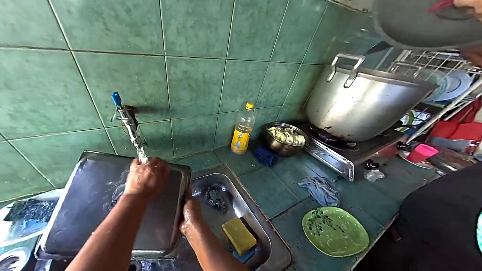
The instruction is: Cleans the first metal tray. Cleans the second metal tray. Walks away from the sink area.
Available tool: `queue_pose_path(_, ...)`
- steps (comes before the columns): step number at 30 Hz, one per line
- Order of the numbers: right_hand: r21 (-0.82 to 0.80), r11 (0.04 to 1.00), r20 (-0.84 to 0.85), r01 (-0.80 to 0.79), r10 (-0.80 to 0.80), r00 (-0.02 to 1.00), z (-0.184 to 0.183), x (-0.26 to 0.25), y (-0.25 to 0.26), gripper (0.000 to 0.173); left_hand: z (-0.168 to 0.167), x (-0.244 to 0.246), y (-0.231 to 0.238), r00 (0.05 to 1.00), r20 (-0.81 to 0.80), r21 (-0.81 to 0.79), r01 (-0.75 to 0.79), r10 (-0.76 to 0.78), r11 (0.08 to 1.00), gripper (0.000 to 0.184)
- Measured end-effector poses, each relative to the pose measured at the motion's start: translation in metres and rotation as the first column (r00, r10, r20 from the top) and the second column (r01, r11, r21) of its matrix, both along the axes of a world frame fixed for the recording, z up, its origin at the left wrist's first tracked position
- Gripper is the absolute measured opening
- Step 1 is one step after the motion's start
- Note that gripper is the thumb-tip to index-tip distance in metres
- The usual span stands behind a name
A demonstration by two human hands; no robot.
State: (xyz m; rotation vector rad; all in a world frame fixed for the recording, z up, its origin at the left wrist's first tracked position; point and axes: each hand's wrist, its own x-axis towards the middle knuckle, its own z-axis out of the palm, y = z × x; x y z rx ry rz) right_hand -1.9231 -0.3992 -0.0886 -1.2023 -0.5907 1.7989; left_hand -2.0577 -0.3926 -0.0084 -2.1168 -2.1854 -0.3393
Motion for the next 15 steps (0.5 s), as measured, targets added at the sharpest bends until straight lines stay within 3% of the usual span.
queue_pose_path(3, 0.056, 0.995, -0.011, 0.078, -0.077, 0.997, -0.009, 0.032, 0.008, 0.047, 0.003, -0.031, -0.001, 0.992, 0.028, 0.133, -0.122, 0.119, 0.984, 0.041)
queue_pose_path(6, 0.105, 0.981, -0.072, 0.165, -0.158, 0.985, -0.020, 0.067, 0.014, 0.047, -0.014, -0.040, -0.006, 0.955, 0.237, 0.277, -0.244, 0.180, 0.929, 0.040)
queue_pose_path(9, 0.129, 0.960, -0.133, 0.247, -0.230, 0.964, -0.025, 0.091, 0.017, 0.047, -0.031, -0.013, -0.017, 0.802, 0.498, 0.228, -0.487, 0.329, 0.843, 0.047)
queue_pose_path(11, 0.115, 0.943, -0.164, 0.312, -0.292, 0.942, -0.030, 0.098, 0.021, 0.049, -0.045, 0.012, -0.030, 0.698, 0.574, 0.167, -0.613, 0.429, 0.772, 0.048)
queue_pose_path(15, 0.057, 0.919, -0.216, 0.391, -0.371, 0.903, -0.043, 0.089, 0.027, 0.055, -0.089, 0.057, -0.060, 0.535, 0.757, 0.187, -0.727, 0.374, 0.661, 0.060)
